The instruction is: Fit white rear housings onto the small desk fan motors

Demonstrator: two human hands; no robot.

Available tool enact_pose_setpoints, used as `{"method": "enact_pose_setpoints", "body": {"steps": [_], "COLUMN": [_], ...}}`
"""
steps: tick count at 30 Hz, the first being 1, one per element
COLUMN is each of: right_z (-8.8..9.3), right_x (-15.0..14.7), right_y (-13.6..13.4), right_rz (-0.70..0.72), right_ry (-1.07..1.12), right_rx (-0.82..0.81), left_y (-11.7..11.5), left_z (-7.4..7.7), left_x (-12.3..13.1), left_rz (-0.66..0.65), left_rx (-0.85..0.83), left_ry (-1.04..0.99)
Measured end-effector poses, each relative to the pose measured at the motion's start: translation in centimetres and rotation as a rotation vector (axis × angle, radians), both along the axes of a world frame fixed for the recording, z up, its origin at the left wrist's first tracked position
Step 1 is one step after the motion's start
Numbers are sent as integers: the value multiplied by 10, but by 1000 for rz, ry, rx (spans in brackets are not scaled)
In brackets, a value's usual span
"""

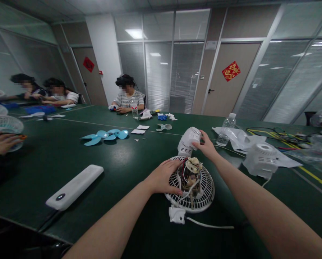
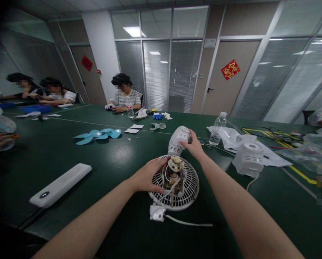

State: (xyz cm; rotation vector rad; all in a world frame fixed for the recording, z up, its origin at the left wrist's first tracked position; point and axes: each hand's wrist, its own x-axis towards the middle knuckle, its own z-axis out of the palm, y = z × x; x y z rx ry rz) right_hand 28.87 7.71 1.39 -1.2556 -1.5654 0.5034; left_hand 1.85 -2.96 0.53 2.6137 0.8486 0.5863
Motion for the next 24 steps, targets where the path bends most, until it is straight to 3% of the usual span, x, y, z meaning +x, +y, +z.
{"method": "enact_pose_setpoints", "body": {"steps": [5, 10, 13, 17, 24], "right_z": [13, 41, 49, 37, 3], "right_x": [-7, -14, -16, -18, -23], "right_y": [-29, -103, -147, -178, -181], "right_rz": [-54, 0, 46, 62, 23], "right_ry": [118, 255, 216, 2, -270], "right_rx": [84, 203, 227, 201, 140], "left_y": [1, -2, -3, -3, -5], "left_z": [-1, 1, 1, -1, -2], "left_x": [1, 2, 3, 4, 5], "left_rz": [3, 10, 25, 36, 70], "left_rx": [-6, -2, -1, 5, -5], "left_ry": [13, 19, 12, -5, -43]}}
